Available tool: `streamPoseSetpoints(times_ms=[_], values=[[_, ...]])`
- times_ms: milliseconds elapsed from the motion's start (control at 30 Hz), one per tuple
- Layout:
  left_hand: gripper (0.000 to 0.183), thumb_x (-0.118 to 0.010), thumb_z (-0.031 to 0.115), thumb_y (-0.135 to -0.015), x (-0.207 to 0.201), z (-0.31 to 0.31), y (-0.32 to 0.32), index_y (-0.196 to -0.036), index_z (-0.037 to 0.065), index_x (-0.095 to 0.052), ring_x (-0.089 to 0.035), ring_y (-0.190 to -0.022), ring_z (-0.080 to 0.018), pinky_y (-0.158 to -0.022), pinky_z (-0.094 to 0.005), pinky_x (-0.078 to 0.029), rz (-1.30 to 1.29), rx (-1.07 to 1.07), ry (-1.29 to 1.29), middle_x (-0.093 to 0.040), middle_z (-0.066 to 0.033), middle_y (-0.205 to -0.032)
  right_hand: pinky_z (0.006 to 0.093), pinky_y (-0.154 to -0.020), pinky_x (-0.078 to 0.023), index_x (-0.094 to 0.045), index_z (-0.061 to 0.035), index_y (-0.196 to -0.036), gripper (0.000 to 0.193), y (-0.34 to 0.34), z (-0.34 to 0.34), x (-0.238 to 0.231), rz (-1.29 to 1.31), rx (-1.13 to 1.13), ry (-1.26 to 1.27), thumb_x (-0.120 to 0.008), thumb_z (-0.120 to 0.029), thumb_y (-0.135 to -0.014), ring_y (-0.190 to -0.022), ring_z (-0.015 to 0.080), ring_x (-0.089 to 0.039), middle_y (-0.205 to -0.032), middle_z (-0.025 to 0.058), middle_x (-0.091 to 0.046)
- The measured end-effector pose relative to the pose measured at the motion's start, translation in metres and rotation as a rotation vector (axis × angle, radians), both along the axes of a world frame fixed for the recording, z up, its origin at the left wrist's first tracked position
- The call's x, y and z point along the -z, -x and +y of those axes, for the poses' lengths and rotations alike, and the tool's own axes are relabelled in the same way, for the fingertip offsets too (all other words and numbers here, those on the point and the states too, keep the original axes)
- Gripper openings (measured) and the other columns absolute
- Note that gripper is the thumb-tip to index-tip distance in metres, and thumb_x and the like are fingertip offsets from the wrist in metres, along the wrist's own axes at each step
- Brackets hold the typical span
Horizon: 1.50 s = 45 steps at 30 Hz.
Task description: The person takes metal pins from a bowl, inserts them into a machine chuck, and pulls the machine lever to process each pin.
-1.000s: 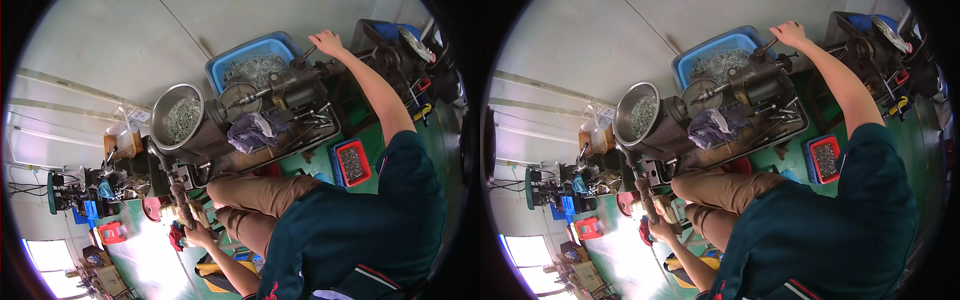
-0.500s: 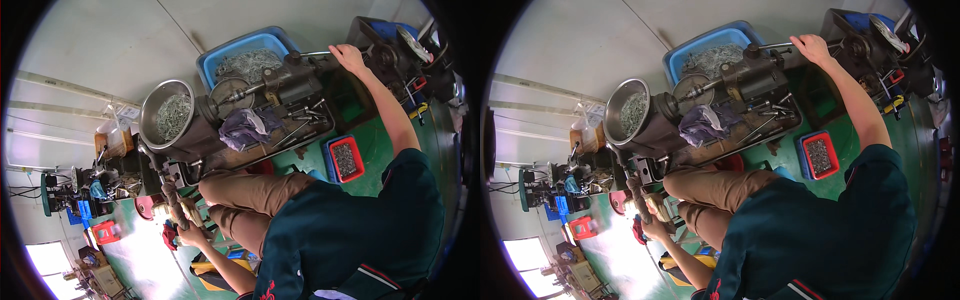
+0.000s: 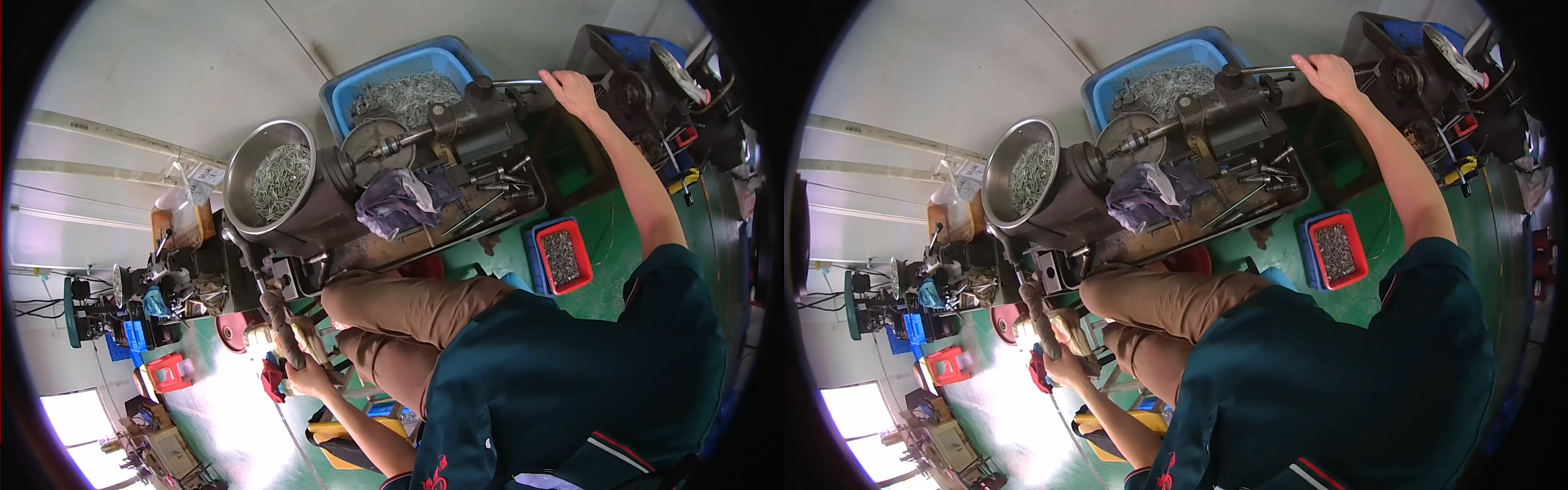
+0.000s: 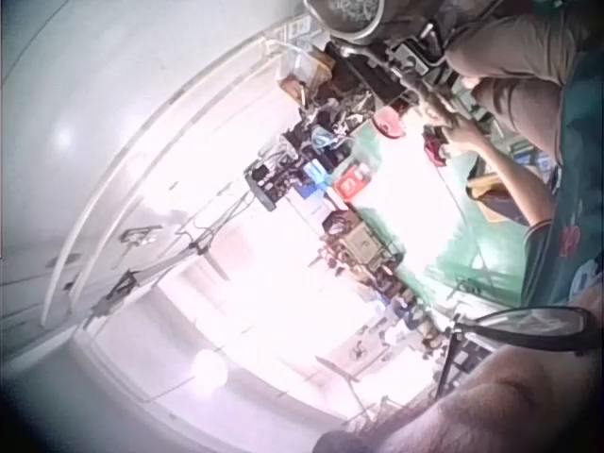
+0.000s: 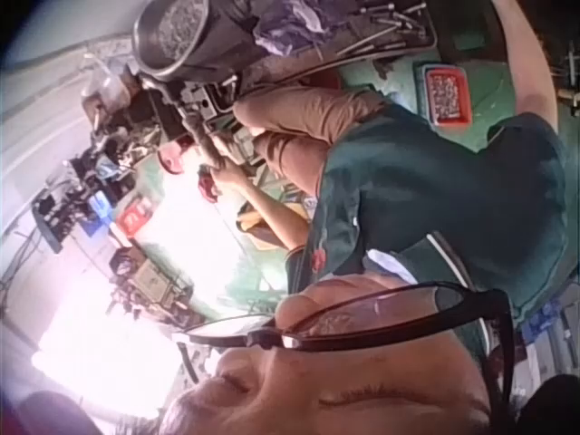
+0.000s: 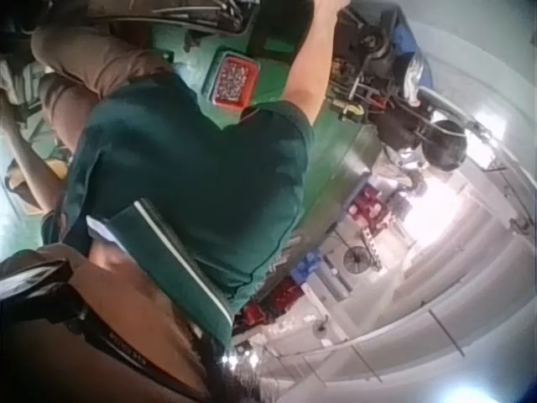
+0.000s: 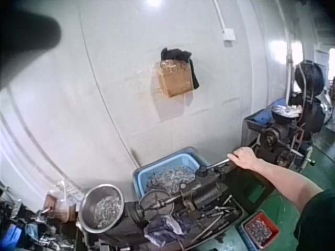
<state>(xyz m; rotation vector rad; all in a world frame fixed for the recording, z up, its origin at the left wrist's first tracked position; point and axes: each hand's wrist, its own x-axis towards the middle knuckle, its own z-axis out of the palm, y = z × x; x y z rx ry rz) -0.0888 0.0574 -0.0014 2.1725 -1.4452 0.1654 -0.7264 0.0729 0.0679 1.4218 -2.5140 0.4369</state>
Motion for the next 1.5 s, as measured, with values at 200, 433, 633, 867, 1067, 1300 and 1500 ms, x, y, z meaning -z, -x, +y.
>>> streamPoseSetpoints(times_ms=[200,433,633,867,1067,1300,1500], values=[[0.026,-0.058,0.023,-0.062,0.0,0.0,0.0,-0.071,-0.002,-0.054,-0.052,-0.058,-0.0386,-0.051,-0.0449,-0.038,0.0,0.002,0.012,-0.053,-0.0208,-0.061,0.0399,-0.064,-0.044,-0.062,-0.0054,-0.065,0.049,0.004,-0.006,0.009,0.032,0.059,0.084,-0.037,-0.045,-0.081,-0.068,0.0338,-0.055,-0.065,0.0168,-0.057],[0.028,-0.059,0.024,-0.061,0.001,-0.001,-0.003,-0.07,-0.002,-0.054,-0.052,-0.055,-0.0386,-0.049,-0.045,-0.038,-0.018,0.013,0.017,-0.053,-0.0206,-0.058,0.0416,-0.062,-0.043,-0.059,-0.0021,-0.065,0.045,0.002,-0.01,0.01,0.022,0.116,0.061,-0.039,-0.038,-0.081,-0.067,0.0352,-0.054,-0.065,0.0182,-0.056],[0.033,-0.06,0.026,-0.06,0.001,-0.001,-0.005,-0.078,-0.001,-0.058,-0.055,-0.063,-0.0368,-0.057,-0.0435,-0.041,0.0,-0.056,-0.069,-0.057,-0.0201,-0.067,0.0412,-0.063,-0.044,-0.059,-0.0036,-0.062,0.046,0.004,-0.01,0.015,0.042,0.114,0.105,-0.036,-0.039,-0.08,-0.067,0.0352,-0.054,-0.064,0.0182,-0.056],[0.033,-0.06,0.026,-0.06,0.002,-0.001,-0.006,-0.077,-0.002,-0.057,-0.054,-0.061,-0.037,-0.056,-0.0434,-0.041,0.014,-0.034,-0.083,-0.056,-0.0203,-0.066,0.041,-0.063,-0.043,-0.061,-0.0036,-0.065,0.043,0.004,-0.01,0.016,0.035,0.125,0.096,-0.038,-0.037,-0.08,-0.067,0.0344,-0.055,-0.065,0.0179,-0.056],[0.03,-0.06,0.026,-0.06,0.005,-0.002,-0.006,-0.073,-0.001,-0.056,-0.053,-0.059,-0.0375,-0.053,-0.0444,-0.039,-0.01,-0.022,-0.038,-0.055,-0.0203,-0.062,0.0409,-0.063,-0.043,-0.061,-0.0039,-0.066,0.043,0.005,-0.01,0.016,0.037,0.124,0.102,-0.038,-0.037,-0.08,-0.067,0.0345,-0.055,-0.065,0.018,-0.056],[0.028,-0.06,0.025,-0.061,0.006,-0.001,-0.008,-0.07,0.0,-0.055,-0.052,-0.055,-0.0382,-0.05,-0.0453,-0.038,-0.003,-0.005,-0.009,-0.053,-0.0197,-0.058,0.0412,-0.062,-0.044,-0.058,-0.003,-0.061,0.043,0.001,-0.012,0.014,0.068,0.121,0.131,-0.038,-0.036,-0.08,-0.065,0.0348,-0.055,-0.064,0.0178,-0.056],[0.028,-0.06,0.025,-0.061,0.004,0.0,-0.005,-0.07,0.0,-0.055,-0.052,-0.055,-0.0379,-0.05,-0.0455,-0.038,-0.01,-0.003,0.017,-0.053,-0.0195,-0.058,0.0413,-0.064,-0.044,-0.058,-0.0023,-0.061,0.043,-0.001,-0.01,0.014,0.051,0.135,0.136,-0.038,-0.036,-0.08,-0.067,0.0345,-0.055,-0.064,0.018,-0.056]])
